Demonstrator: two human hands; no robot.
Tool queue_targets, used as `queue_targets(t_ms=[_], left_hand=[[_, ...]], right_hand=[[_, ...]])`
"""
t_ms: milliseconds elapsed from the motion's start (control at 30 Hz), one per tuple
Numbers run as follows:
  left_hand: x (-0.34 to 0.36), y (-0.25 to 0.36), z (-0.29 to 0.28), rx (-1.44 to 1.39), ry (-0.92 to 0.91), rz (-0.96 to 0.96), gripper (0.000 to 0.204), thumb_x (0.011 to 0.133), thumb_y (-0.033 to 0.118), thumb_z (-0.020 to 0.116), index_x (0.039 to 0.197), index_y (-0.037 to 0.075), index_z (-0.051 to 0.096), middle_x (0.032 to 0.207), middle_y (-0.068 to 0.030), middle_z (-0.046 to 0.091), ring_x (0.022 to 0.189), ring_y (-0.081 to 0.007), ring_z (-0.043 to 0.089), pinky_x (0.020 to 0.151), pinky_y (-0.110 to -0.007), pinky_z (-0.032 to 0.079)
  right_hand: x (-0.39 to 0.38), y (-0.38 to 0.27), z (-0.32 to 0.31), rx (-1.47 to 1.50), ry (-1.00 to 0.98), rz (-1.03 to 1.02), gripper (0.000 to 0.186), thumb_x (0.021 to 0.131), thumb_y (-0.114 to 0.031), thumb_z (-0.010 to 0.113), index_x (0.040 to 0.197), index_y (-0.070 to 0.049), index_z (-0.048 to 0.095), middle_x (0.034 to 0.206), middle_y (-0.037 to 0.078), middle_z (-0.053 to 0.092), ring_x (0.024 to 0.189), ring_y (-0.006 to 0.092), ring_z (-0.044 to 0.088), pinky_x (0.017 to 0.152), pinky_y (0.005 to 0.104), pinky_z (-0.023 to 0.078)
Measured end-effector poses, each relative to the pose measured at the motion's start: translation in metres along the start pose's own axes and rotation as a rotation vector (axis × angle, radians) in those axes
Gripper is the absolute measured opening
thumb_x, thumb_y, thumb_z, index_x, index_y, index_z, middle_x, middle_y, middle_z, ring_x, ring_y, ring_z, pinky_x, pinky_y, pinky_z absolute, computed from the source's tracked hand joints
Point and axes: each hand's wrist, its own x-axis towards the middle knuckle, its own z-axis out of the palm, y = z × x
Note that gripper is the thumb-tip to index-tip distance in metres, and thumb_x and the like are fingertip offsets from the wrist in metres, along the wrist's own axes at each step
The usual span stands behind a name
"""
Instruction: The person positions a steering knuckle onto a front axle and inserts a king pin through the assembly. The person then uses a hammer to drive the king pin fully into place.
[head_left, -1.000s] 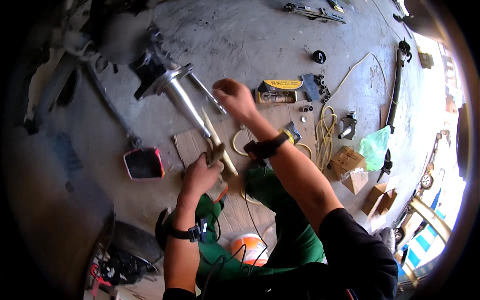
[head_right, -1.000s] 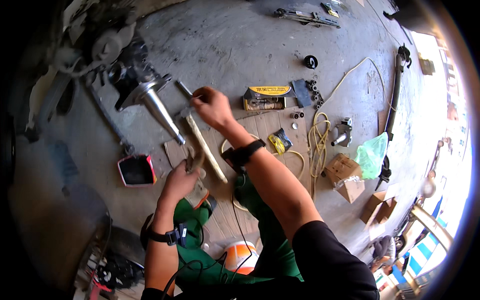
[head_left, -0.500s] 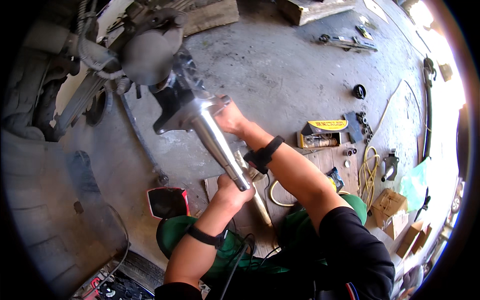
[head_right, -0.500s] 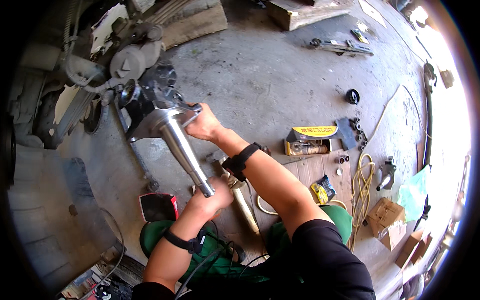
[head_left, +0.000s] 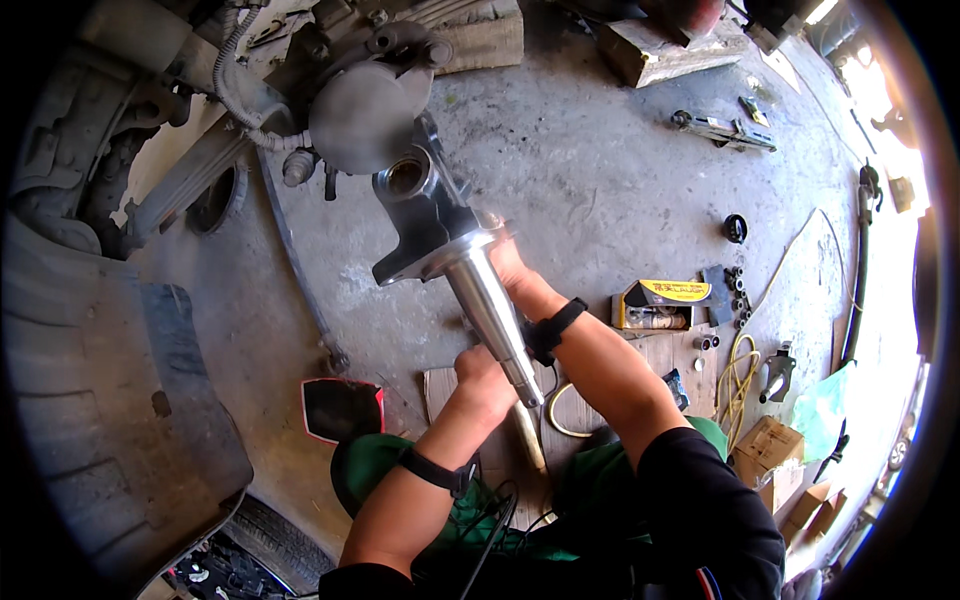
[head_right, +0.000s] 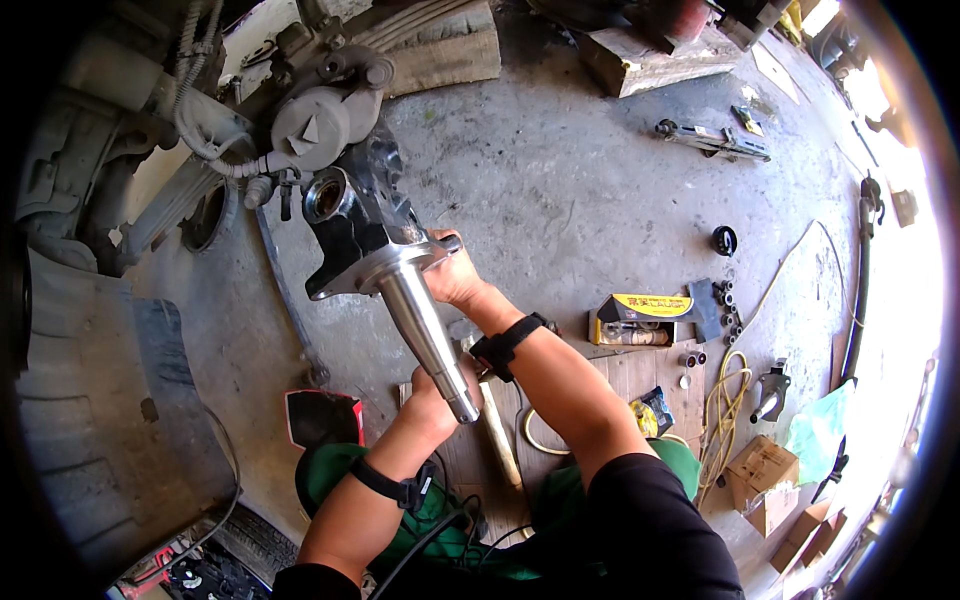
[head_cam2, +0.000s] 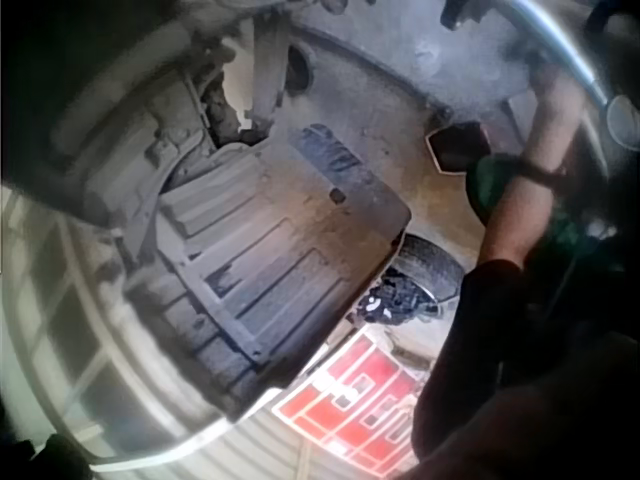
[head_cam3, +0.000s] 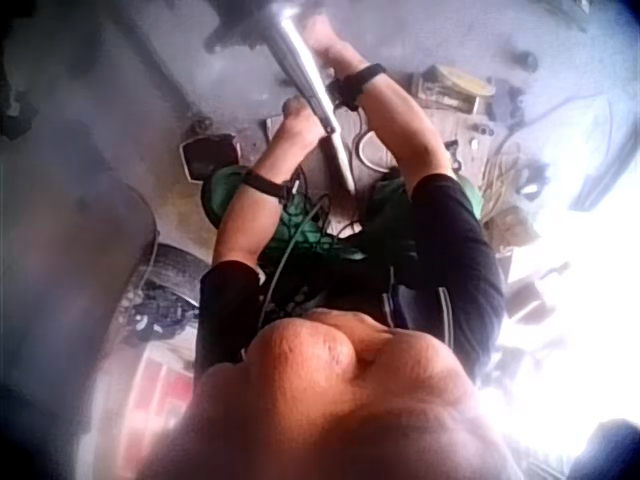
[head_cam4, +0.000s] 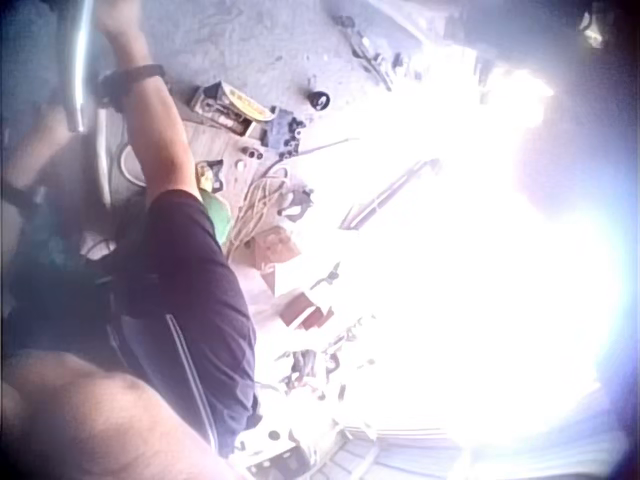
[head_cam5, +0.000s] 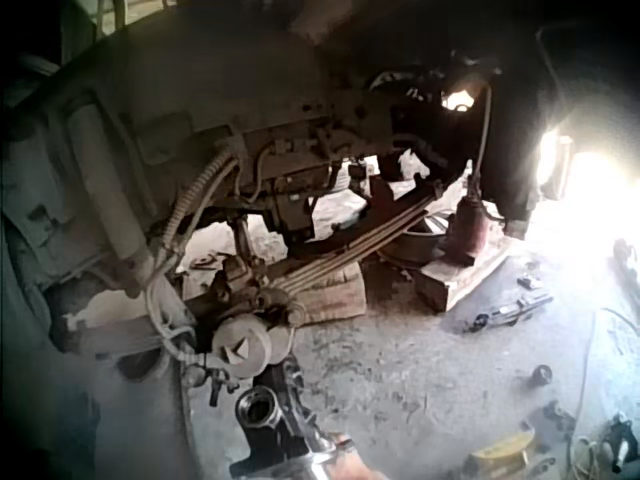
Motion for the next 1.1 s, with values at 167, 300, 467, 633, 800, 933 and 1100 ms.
queue_targets(t_ms=[167, 300, 467, 633, 800, 933, 1100], left_hand=[[0.014, -0.008, -0.003, 0.260, -0.171, -0.033, 0.033, 0.091, 0.024, 0.054, 0.116, 0.010, 0.070, 0.118, -0.0149, 0.069, 0.111, -0.0288, 0.066, 0.089, -0.042, 0.055], [0.008, -0.040, -0.024, 0.145, -0.236, -0.271, 0.035, 0.086, 0.022, 0.060, 0.118, 0.010, 0.069, 0.122, -0.0151, 0.067, 0.117, -0.0290, 0.063, 0.094, -0.043, 0.052], [0.009, -0.020, -0.035, 0.222, -0.114, -0.286, 0.036, 0.084, 0.019, 0.062, 0.118, 0.008, 0.068, 0.123, -0.0161, 0.067, 0.117, -0.0292, 0.063, 0.096, -0.040, 0.051], [-0.004, -0.004, -0.030, 0.361, -0.271, -0.229, 0.034, 0.083, 0.020, 0.061, 0.113, 0.007, 0.071, 0.115, -0.0183, 0.069, 0.111, -0.0319, 0.065, 0.093, -0.040, 0.052], [-0.023, 0.032, -0.018, 0.485, -0.354, -0.097, 0.032, 0.086, 0.021, 0.061, 0.113, 0.010, 0.073, 0.116, -0.0116, 0.071, 0.110, -0.0251, 0.068, 0.087, -0.037, 0.055], [-0.009, 0.033, -0.010, 0.491, -0.311, -0.151, 0.031, 0.088, 0.023, 0.060, 0.115, 0.012, 0.073, 0.122, -0.0084, 0.069, 0.113, -0.0247, 0.066, 0.086, -0.042, 0.056], [0.003, 0.016, -0.023, 0.423, -0.388, -0.269, 0.030, 0.088, 0.019, 0.063, 0.115, 0.012, 0.073, 0.120, -0.0067, 0.069, 0.109, -0.0267, 0.068, 0.081, -0.048, 0.057]], right_hand=[[-0.006, 0.023, 0.003, -0.070, 0.169, -0.079, 0.029, 0.077, -0.032, 0.071, 0.088, -0.005, 0.067, 0.079, 0.019, 0.066, 0.072, 0.0365, 0.063, 0.068, 0.0425, 0.051], [-0.003, 0.030, 0.020, -0.074, 0.006, 0.035, 0.030, 0.079, -0.028, 0.069, 0.093, 0.000, 0.069, 0.085, 0.019, 0.069, 0.077, 0.0339, 0.065, 0.073, 0.0429, 0.053], [-0.025, 0.027, -0.041, -0.208, -0.093, 0.337, 0.049, 0.075, -0.029, 0.074, 0.112, 0.002, 0.063, 0.096, 0.020, 0.071, 0.094, 0.0314, 0.068, 0.085, 0.0401, 0.053], [-0.096, 0.067, -0.039, -0.800, -0.333, 0.777, 0.033, 0.078, -0.023, 0.068, 0.105, -0.006, 0.062, 0.098, 0.021, 0.069, 0.096, 0.0395, 0.067, 0.079, 0.0476, 0.055], [-0.135, 0.073, -0.012, -0.881, -0.439, 0.787, 0.030, 0.084, -0.013, 0.062, 0.108, 0.003, 0.055, 0.102, 0.025, 0.069, 0.098, 0.0399, 0.069, 0.080, 0.0447, 0.057], [-0.155, 0.102, -0.002, -0.854, -0.378, 0.764, 0.031, 0.084, -0.014, 0.064, 0.108, 0.005, 0.056, 0.101, 0.026, 0.069, 0.098, 0.0394, 0.069, 0.081, 0.0439, 0.057], [-0.114, 0.071, -0.031, -0.659, -0.556, 0.955, 0.028, 0.085, -0.020, 0.056, 0.086, 0.006, 0.067, 0.086, 0.019, 0.072, 0.079, 0.0277, 0.074, 0.072, 0.0358, 0.059]])
